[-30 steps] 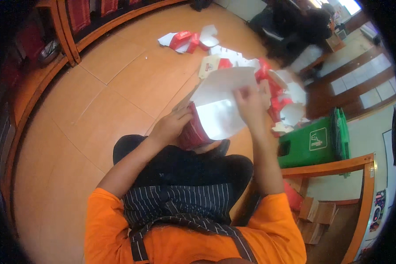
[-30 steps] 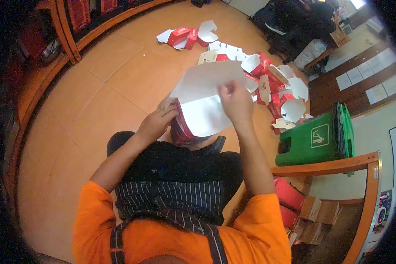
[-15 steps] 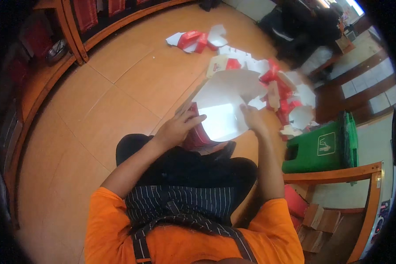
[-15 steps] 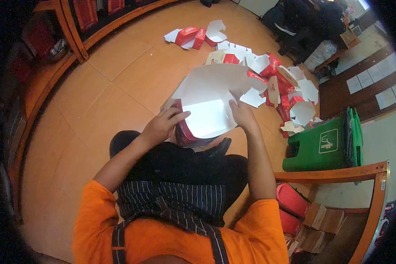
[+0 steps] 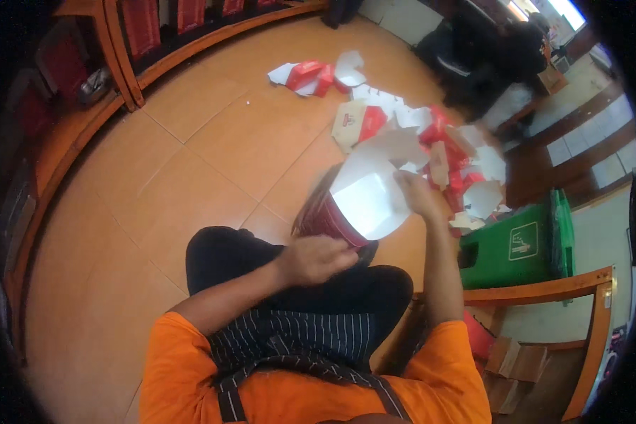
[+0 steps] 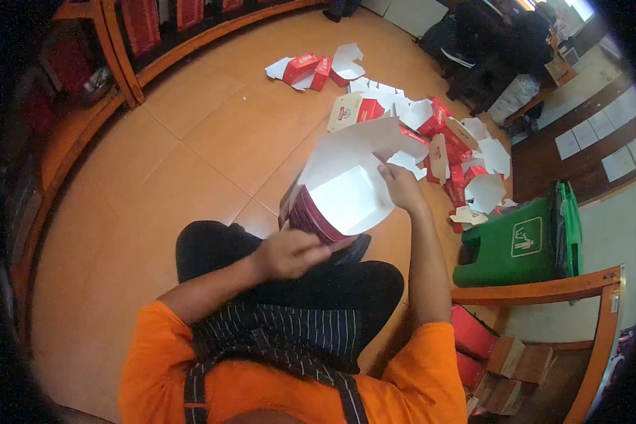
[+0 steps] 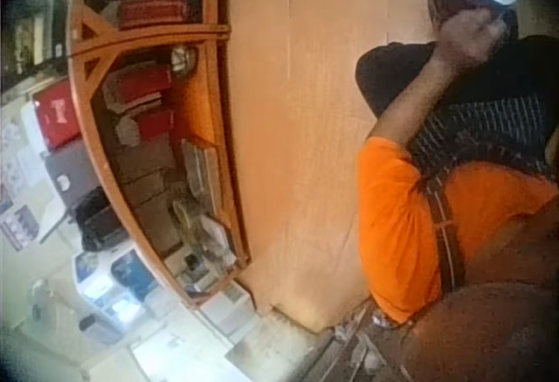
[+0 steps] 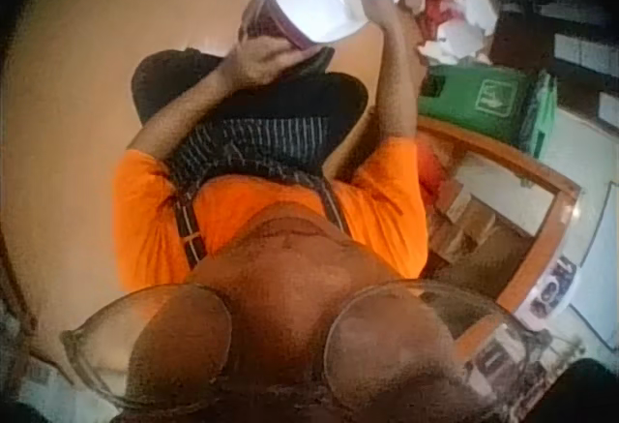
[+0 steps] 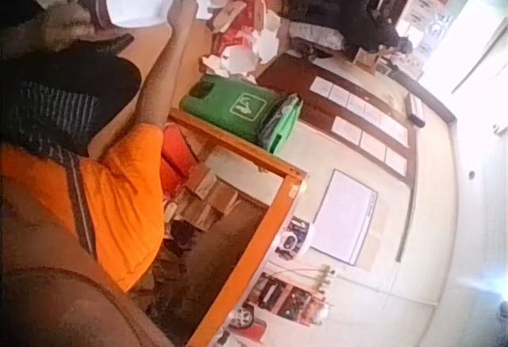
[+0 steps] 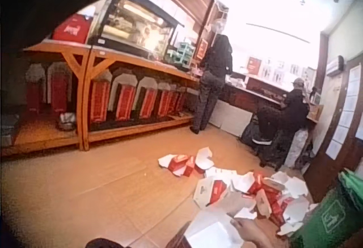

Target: The person sits on the floor and assembles red and white cardboard food boxes by folding the flaps and interlocking the sides. They handle the boxes one at a time, stacking the finished units into a pile.

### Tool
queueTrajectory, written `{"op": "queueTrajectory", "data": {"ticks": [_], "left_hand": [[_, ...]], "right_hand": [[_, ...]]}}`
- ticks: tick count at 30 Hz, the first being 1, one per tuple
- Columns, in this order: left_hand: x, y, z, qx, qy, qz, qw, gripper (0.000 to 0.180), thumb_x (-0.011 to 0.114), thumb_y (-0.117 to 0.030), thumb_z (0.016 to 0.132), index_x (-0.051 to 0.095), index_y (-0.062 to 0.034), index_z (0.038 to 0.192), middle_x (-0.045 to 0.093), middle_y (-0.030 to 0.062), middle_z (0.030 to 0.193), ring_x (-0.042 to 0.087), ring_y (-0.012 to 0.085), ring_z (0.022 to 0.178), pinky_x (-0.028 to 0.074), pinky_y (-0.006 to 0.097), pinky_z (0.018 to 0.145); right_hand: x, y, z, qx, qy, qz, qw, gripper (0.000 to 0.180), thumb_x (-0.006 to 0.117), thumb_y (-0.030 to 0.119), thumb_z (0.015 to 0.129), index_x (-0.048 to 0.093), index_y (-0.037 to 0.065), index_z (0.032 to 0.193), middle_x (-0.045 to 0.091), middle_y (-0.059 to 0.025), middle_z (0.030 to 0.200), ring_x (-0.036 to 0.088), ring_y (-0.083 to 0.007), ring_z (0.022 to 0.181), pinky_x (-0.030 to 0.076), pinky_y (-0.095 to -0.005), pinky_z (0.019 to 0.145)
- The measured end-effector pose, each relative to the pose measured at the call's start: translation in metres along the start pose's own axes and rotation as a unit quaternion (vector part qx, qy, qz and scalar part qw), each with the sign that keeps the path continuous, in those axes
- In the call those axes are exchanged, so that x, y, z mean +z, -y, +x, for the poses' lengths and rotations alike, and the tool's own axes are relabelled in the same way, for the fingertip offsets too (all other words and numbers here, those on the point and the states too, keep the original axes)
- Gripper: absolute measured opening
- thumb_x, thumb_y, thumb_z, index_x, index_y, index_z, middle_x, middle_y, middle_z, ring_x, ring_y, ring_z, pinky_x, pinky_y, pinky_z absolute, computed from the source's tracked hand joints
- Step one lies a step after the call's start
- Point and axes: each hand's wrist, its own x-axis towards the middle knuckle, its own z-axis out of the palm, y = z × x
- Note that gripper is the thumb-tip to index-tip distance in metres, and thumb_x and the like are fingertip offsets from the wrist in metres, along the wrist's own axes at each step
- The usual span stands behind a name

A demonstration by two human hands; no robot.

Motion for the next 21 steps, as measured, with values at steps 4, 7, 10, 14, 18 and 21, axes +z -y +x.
{"op": "queueTrajectory", "data": {"ticks": [4,7,10,14,18,21], "left_hand": [[0.022,-0.034,0.053,0.067,-0.065,0.115,0.989,0.025,0.054,-0.02,0.088,0.062,-0.0112,0.11,0.061,0.0135,0.104,0.059,0.0281,0.095,0.046,0.041,0.088],[0.041,-0.035,0.074,-0.025,0.009,0.128,0.991,0.024,0.053,-0.02,0.087,0.063,-0.0059,0.104,0.061,0.0127,0.098,0.057,0.0274,0.092,0.043,0.042,0.09],[0.044,-0.044,0.087,-0.05,0.142,0.133,0.98,0.034,0.054,-0.019,0.082,0.062,0.0046,0.105,0.06,0.0133,0.096,0.056,0.0271,0.093,0.041,0.044,0.092],[0.04,-0.038,0.075,-0.035,0.085,0.149,0.985,0.034,0.055,-0.021,0.08,0.063,0.0043,0.102,0.06,0.0147,0.098,0.056,0.029,0.095,0.042,0.044,0.093],[0.056,-0.038,0.06,-0.044,0.039,0.085,0.995,0.035,0.056,-0.022,0.08,0.063,0.0032,0.103,0.062,0.016,0.102,0.057,0.0304,0.099,0.044,0.045,0.093],[0.061,-0.04,0.056,-0.073,0.033,0.045,0.996,0.036,0.056,-0.023,0.079,0.064,0.0012,0.105,0.063,0.0163,0.105,0.058,0.0303,0.102,0.045,0.045,0.093]], "right_hand": [[-0.017,-0.01,0.002,-0.056,0.009,-0.026,0.998,0.033,0.05,0.025,0.099,0.064,-0.005,0.098,0.066,-0.0158,0.085,0.06,-0.0244,0.079,0.048,-0.0337,0.077],[-0.035,0.03,-0.006,-0.092,-0.071,-0.002,0.993,0.018,0.05,0.01,0.097,0.061,-0.003,0.102,0.065,-0.0091,0.087,0.058,-0.0171,0.08,0.048,-0.0305,0.076],[-0.063,0.068,-0.019,-0.048,-0.144,0.072,0.986,0.025,0.048,-0.001,0.092,0.054,0.0,0.116,0.06,-0.0106,0.108,0.058,-0.0186,0.094,0.049,-0.0324,0.082],[-0.087,0.167,-0.025,-0.255,-0.098,-0.207,0.939,0.046,0.049,-0.007,0.081,0.054,0.005,0.125,0.053,-0.0183,0.13,0.054,-0.0323,0.115,0.045,-0.0406,0.096],[-0.093,0.2,-0.031,-0.25,0.001,-0.378,0.891,0.047,0.053,-0.007,0.074,0.064,0.01,0.116,0.051,-0.0174,0.135,0.049,-0.0371,0.122,0.041,-0.0451,0.102],[-0.092,0.207,-0.025,-0.238,0.04,-0.397,0.886,0.039,0.053,-0.007,0.072,0.069,0.01,0.104,0.054,-0.0154,0.133,0.049,-0.0369,0.124,0.04,-0.0464,0.103]]}}
